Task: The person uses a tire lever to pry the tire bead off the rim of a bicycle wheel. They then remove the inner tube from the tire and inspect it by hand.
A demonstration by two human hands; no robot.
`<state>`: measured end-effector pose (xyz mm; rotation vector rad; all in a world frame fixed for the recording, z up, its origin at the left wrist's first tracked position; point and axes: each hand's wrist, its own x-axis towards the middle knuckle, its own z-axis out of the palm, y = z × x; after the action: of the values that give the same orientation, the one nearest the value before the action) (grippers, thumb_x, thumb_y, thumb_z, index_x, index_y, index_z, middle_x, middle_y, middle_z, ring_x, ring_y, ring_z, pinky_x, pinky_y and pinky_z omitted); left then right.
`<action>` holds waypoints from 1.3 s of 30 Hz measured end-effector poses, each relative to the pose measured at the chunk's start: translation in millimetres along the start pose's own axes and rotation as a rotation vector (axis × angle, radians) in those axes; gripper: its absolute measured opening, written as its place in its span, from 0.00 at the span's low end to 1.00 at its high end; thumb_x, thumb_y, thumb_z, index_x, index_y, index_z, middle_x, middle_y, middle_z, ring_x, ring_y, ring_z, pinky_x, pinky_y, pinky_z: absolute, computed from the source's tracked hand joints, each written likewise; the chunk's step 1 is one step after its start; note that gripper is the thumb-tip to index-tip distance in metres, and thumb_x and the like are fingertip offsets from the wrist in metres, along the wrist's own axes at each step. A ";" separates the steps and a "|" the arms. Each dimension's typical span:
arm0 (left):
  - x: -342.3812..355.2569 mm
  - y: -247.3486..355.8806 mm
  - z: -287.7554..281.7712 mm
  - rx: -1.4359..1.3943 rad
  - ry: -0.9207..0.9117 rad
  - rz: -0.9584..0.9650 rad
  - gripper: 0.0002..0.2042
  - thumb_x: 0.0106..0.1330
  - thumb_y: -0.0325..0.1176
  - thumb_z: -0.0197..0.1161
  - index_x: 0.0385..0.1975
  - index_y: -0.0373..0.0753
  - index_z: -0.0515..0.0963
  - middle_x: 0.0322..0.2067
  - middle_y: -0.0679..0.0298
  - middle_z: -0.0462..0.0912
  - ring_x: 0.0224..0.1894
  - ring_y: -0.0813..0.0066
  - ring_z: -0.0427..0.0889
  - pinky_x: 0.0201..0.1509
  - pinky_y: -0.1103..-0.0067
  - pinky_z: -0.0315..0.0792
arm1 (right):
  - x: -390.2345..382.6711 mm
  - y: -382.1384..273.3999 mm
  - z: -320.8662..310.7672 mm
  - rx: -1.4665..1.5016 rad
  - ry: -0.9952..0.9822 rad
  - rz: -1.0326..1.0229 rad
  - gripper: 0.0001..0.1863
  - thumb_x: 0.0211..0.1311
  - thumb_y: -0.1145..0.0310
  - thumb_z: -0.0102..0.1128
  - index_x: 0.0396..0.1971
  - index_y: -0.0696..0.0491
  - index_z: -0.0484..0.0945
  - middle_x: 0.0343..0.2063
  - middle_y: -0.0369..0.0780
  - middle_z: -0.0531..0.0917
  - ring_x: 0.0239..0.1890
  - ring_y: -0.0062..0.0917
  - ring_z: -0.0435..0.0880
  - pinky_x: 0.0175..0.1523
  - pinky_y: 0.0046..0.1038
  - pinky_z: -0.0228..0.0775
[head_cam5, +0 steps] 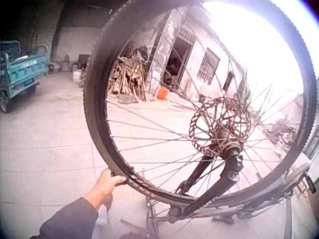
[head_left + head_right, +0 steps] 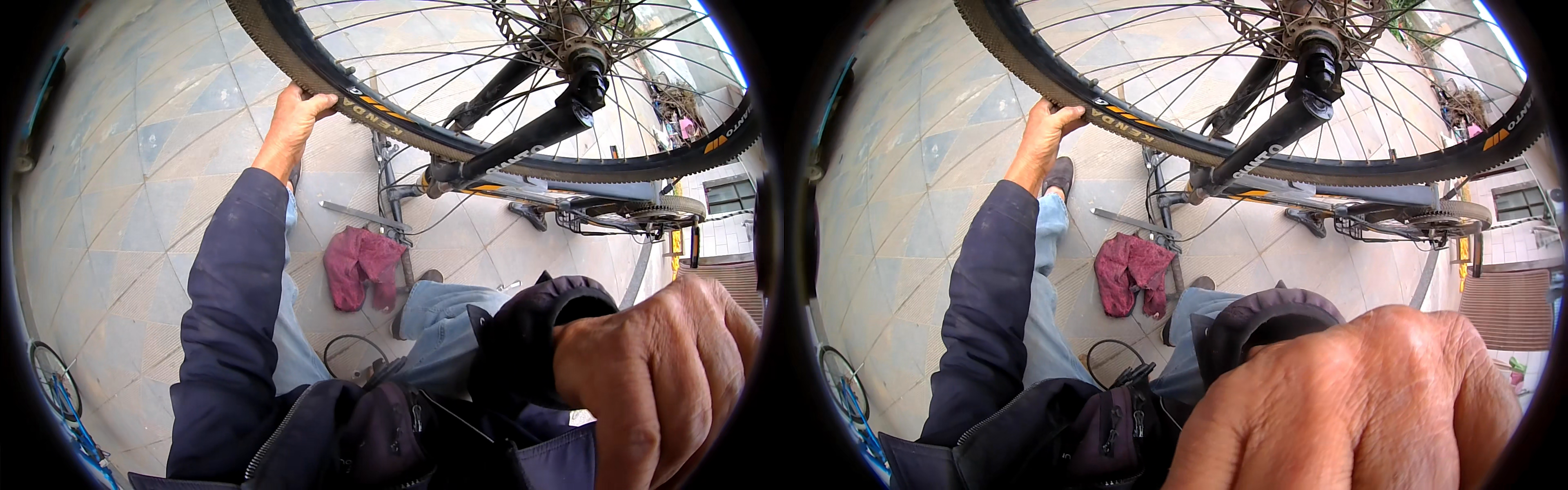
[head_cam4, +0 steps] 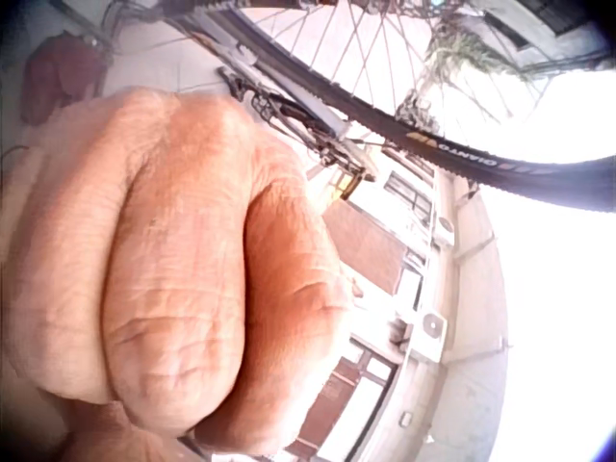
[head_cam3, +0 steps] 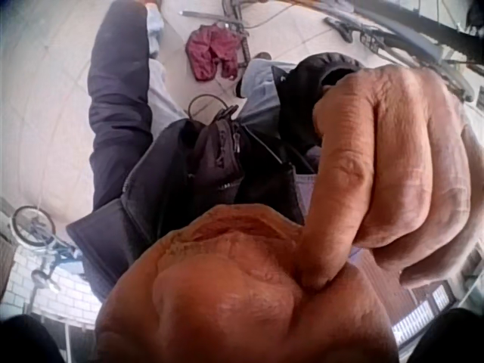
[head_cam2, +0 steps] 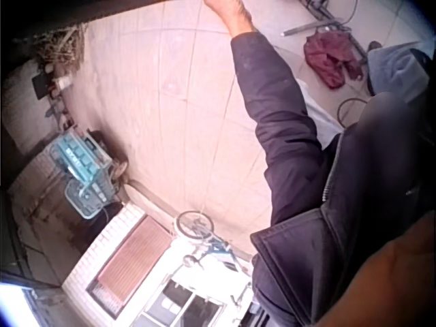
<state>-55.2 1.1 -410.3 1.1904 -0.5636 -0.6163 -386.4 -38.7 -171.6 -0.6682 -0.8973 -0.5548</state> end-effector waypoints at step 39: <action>16.3 29.8 -5.1 -0.180 0.119 0.352 0.34 0.70 0.60 0.35 0.60 0.34 0.60 0.58 0.56 0.66 0.60 0.64 0.65 0.67 0.66 0.57 | -12.6 -86.2 -5.3 -0.092 0.272 0.012 0.20 0.67 0.75 0.47 0.13 0.55 0.75 0.12 0.38 0.79 0.05 0.21 0.71 0.12 0.24 0.74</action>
<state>-35.9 0.5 -381.8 0.9234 -0.5863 -0.2870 -449.1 -98.2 -159.7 -0.6627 -0.6160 -0.6620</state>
